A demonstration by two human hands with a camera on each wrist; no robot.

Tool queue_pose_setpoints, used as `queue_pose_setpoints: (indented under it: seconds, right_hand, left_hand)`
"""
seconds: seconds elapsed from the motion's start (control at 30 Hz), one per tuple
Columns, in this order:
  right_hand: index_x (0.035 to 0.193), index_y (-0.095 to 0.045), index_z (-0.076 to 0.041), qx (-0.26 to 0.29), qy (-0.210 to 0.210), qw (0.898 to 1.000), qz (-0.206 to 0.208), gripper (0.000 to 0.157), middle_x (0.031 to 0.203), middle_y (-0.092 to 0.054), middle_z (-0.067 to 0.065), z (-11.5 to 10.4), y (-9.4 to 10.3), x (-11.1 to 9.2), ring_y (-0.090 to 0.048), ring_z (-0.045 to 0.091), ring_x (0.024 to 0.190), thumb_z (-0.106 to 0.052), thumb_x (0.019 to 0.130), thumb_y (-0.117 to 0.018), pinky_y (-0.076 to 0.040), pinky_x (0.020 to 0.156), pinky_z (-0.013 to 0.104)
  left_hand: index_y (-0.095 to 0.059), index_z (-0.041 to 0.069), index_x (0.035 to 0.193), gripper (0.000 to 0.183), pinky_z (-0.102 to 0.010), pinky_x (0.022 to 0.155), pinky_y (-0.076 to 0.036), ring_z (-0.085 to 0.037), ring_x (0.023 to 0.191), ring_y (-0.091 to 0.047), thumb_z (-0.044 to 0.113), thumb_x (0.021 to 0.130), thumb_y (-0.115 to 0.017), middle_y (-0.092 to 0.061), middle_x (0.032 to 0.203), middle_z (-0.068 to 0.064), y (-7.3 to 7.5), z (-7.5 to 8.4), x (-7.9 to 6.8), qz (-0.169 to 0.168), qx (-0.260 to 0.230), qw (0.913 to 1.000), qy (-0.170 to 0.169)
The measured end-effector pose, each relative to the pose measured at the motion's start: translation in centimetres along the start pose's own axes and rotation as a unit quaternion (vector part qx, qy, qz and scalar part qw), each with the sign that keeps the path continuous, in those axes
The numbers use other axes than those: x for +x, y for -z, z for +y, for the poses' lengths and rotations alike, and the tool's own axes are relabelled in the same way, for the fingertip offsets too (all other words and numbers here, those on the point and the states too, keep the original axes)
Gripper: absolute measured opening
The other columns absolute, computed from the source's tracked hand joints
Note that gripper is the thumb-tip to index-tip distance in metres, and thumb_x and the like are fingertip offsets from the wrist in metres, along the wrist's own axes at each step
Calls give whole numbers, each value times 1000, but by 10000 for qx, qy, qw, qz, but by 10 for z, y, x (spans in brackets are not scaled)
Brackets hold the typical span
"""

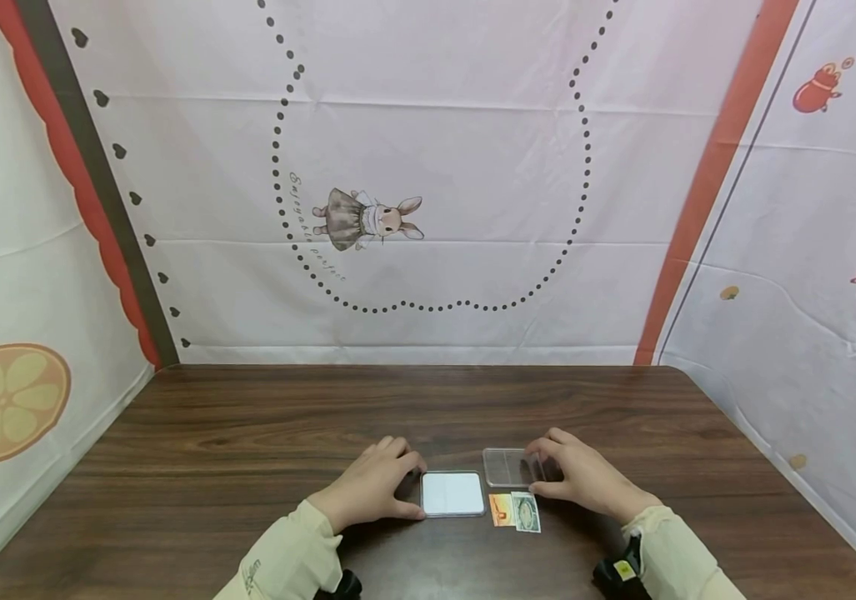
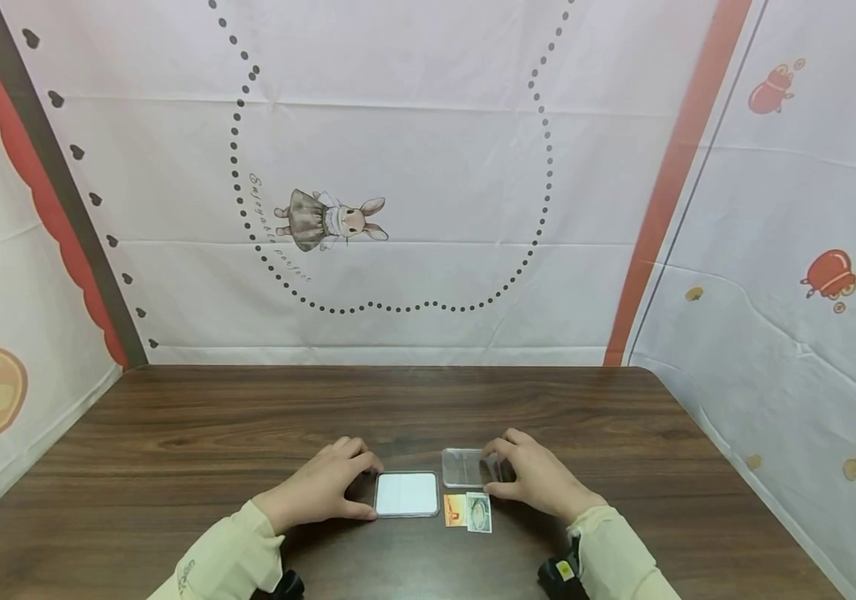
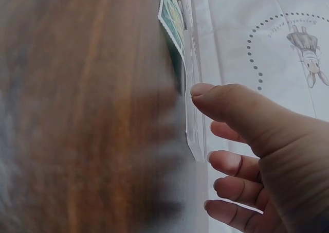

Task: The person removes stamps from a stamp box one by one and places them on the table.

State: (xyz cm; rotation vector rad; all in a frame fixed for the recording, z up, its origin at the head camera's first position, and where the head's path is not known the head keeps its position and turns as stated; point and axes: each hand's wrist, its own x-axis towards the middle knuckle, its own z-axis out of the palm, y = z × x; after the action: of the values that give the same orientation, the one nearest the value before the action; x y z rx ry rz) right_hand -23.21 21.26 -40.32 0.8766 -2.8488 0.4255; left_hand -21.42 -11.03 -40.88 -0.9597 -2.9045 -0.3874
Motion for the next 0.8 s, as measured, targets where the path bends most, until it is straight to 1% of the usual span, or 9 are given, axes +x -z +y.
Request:
queue_pose_setpoints:
  seconds: [0.3,0.5,0.8]
  right_hand:
    - [106,-58,-23,43,-81,10000,-33,40,89,-49,-10,4,-2,1,-47,4,78,-41,73,-71,-40,65,23]
    - [107,-58,-24,1,-101,9999,-38,42,90,-48,-9,6,-2,2,-46,4,78,-45,72,-70,-40,65,23]
    - [108,-58,-22,-66,-77,9999,35,47,89,-48,-8,7,-2,4,-46,4,77,-45,70,-71,-41,66,23]
  left_hand:
    - [-58,23,106,49,-32,78,-38,-8,88,-41,54,68,-69,-49,96,8,0,1,0,62,-10,10000,-22]
    - [-58,24,106,50,-33,79,-38,-8,88,-41,54,68,-69,-48,97,8,-1,0,0,43,-43,10000,-9]
    - [-58,23,107,50,-31,77,-36,-7,86,-40,53,68,-69,-48,95,8,1,-1,0,70,-70,9999,-27]
